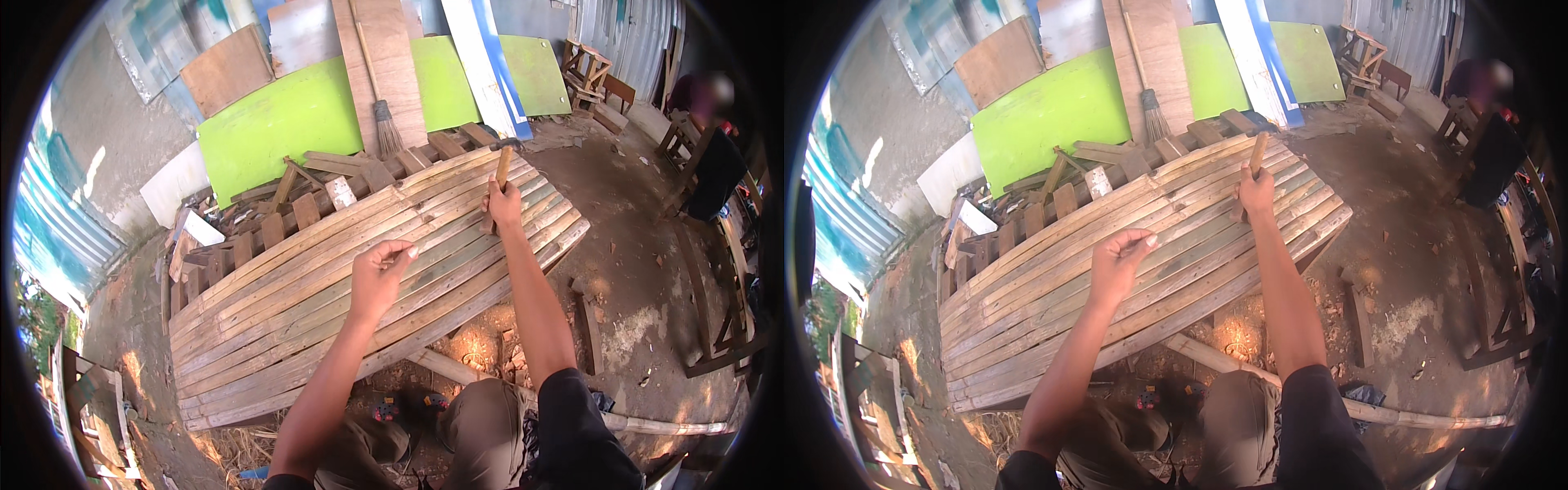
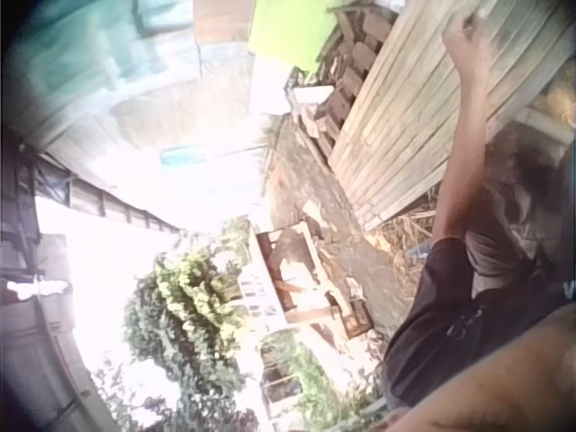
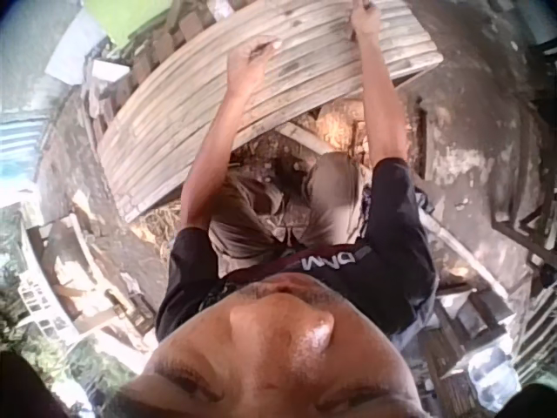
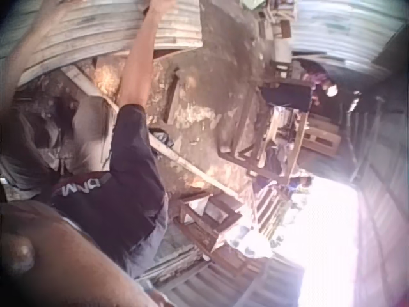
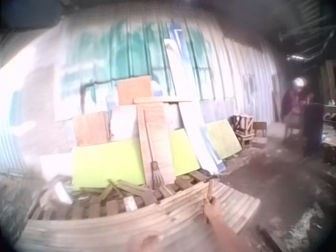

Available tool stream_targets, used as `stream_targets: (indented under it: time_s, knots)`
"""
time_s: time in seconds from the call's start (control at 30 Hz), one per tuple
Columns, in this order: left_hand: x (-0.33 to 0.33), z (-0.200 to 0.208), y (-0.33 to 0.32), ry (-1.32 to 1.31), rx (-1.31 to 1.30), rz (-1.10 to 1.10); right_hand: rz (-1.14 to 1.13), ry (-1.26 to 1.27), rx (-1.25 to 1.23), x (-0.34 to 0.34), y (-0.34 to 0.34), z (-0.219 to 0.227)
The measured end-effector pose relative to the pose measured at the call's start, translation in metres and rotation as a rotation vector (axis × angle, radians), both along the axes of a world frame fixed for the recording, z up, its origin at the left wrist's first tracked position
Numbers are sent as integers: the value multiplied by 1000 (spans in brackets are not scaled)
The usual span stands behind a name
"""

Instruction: The person repeatedly hammers nails into a wooden pallet using a hammer. They retrieve nails from a black plastic bag on the ground and drive them into the slats of the pallet.

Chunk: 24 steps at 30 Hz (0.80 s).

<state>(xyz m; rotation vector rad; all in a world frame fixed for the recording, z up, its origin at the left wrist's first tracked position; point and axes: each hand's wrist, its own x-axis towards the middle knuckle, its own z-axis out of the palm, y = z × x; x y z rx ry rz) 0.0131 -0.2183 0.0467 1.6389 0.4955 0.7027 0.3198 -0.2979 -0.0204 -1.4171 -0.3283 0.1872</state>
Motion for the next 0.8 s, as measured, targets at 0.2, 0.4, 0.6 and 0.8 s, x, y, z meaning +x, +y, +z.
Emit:
stream_targets:
  time_s: [0.2,0.4,0.6,0.8]
  knots:
    - [54,-61,59,65,196,205,22,-83,-81,-32,19,0]
    - [67,-63,59,15,104,174,57,-192,-123,-22,13,4]
    - [49,-41,-9,-68,-185,49,55,-108,154,-101,-73,32]
    - [-15,-9,-156,-61,-493,-188,-139,-136,-194,-234,-274,-13]
